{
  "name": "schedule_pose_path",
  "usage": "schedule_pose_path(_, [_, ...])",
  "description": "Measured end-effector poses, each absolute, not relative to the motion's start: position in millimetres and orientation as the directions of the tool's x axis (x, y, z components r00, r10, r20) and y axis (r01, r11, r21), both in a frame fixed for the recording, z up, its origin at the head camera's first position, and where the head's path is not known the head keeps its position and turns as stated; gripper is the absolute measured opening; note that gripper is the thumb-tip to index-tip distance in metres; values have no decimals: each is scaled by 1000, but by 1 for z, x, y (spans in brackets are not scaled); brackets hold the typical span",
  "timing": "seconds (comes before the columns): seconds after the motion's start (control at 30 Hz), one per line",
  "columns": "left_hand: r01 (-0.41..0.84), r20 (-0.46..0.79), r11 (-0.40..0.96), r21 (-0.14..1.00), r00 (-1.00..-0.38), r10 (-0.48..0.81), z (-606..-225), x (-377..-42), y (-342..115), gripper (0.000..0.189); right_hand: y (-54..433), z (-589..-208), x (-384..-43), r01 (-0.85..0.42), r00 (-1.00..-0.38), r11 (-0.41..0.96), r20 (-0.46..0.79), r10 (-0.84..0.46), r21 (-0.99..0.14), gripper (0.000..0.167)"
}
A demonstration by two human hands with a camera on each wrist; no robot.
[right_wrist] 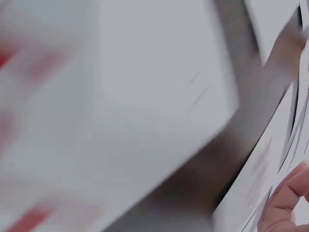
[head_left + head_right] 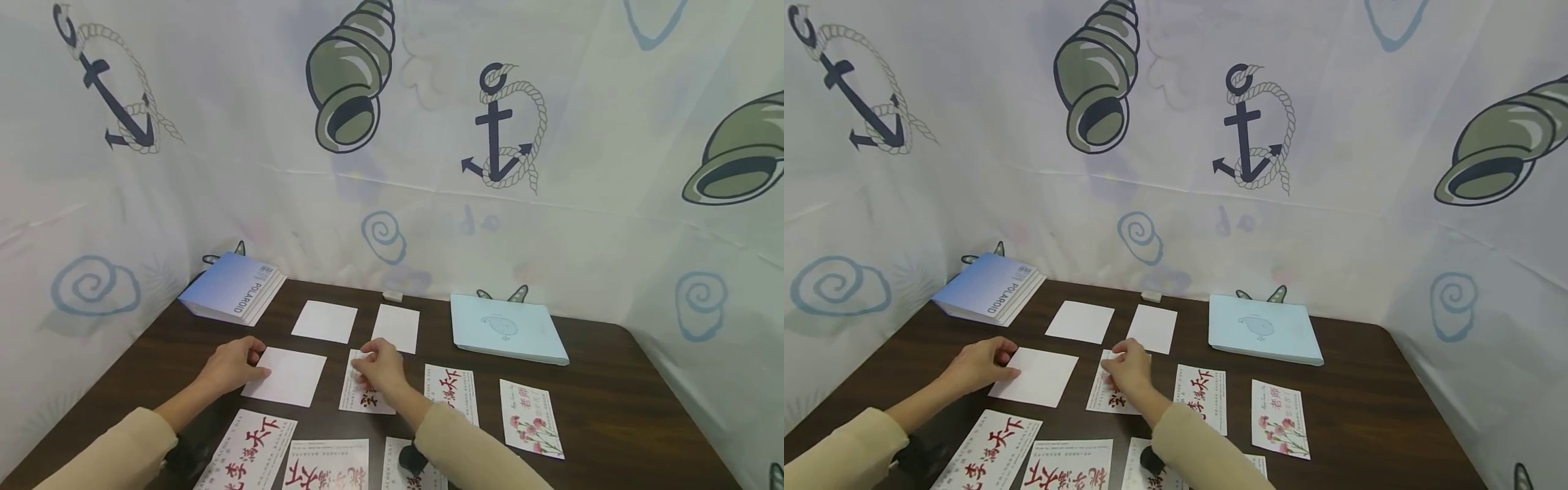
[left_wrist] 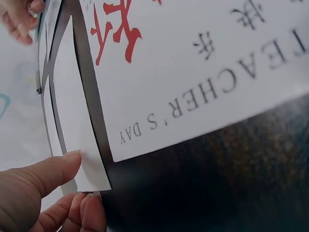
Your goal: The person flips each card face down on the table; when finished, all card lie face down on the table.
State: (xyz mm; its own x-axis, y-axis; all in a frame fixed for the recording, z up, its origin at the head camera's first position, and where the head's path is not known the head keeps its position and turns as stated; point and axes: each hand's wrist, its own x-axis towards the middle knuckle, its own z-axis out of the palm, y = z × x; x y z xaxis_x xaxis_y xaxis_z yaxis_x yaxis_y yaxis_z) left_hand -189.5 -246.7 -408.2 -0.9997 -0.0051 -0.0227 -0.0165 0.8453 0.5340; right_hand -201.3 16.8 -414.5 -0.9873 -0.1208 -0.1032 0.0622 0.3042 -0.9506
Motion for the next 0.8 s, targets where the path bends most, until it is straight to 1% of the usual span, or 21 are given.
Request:
schedule_pose_path(0.1, [-17, -30, 852, 524, -1000, -1, -406, -190, -248, 43, 43, -418, -208, 92, -992, 333, -116, -52, -939, 29])
schedule_pose_path(0.2, [-12, -29, 855, 518, -1000, 4, -406, -190, -250, 43, 62, -420, -210, 110, -991, 376, -132, -34, -920, 31])
schedule_pose_path(0.4, [0, -25, 856, 518, -1000, 14, -408, -191, -249, 43, 74, -422, -211, 73, -989, 472, -123, -76, -879, 35])
schedule_pose_path(0.6, [4, -27, 855, 519, -999, 21, -409, -194, -247, 44, 74, -421, -212, 0, -989, 572, -83, -119, -821, 32])
schedule_pose_path(0.8, [20, -6, 844, 535, -1000, 27, -404, -199, -245, 45, 75, -421, -213, -53, -985, 604, -56, -160, -796, 34])
